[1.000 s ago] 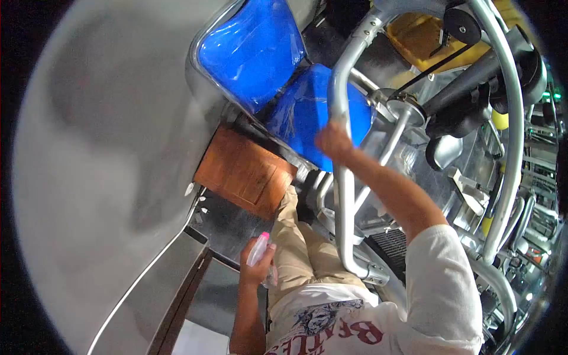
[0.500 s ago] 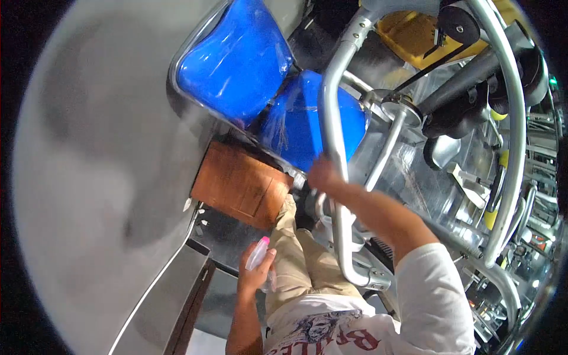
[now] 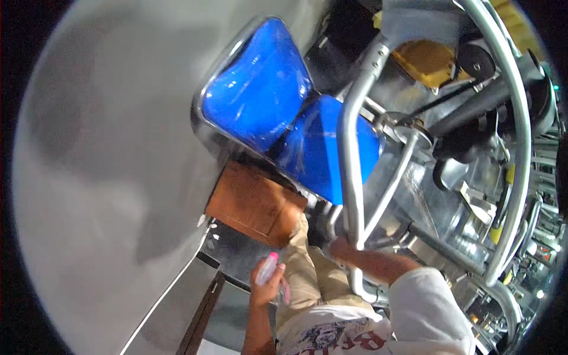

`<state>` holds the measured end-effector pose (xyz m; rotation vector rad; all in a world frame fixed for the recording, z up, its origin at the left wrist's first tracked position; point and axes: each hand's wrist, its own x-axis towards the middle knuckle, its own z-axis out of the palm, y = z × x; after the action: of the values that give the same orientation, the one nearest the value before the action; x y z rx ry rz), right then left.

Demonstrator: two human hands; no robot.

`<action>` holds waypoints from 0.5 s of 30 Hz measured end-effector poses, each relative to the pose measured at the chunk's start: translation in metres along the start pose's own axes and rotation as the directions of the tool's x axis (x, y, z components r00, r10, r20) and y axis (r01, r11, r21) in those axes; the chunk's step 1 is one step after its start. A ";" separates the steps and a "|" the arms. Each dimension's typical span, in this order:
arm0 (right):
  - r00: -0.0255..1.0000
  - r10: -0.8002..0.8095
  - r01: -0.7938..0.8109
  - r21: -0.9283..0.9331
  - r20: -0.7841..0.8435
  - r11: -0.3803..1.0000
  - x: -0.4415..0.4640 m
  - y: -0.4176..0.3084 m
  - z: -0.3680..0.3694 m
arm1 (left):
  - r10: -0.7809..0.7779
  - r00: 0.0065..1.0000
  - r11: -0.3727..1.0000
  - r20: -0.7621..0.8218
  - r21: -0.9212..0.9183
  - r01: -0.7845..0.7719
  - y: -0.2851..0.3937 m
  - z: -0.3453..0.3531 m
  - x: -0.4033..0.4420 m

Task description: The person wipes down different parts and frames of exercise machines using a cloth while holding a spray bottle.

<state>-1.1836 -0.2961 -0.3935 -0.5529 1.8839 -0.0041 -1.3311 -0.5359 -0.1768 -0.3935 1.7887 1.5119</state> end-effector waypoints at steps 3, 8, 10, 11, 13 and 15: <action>0.999 -0.047 0.047 -0.012 -0.012 0.999 -0.003 0.001 -0.039 | 0.011 1.000 0.999 0.013 -0.039 -0.011 0.006 -0.003 0.005; 0.965 0.198 -0.206 -0.034 -0.170 0.978 -0.029 0.062 -0.129 | -0.035 0.999 0.999 0.020 -0.006 0.035 0.014 0.004 0.019; 0.891 0.194 -0.241 -0.065 -0.410 0.968 -0.026 0.146 -0.196 | 0.018 0.999 1.000 0.051 0.019 -0.019 0.008 0.010 0.023; 0.845 0.269 -0.354 -0.107 -0.463 0.929 -0.027 0.177 -0.235 | 0.046 0.997 0.998 0.068 0.031 -0.048 0.006 0.013 0.026; 0.697 0.389 -0.511 -0.037 -0.603 0.859 -0.046 0.233 -0.305 | 0.046 0.992 0.999 0.121 0.017 -0.048 0.014 0.024 0.026; 0.589 0.451 -0.538 0.092 -0.671 0.838 -0.068 0.246 -0.330 | 0.033 0.987 0.999 0.160 -0.005 -0.032 0.021 0.031 0.027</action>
<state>-1.5491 -0.1368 -0.2715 -0.0538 2.7296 0.3282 -1.3526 -0.4953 -0.1817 -0.2379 1.6744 1.5242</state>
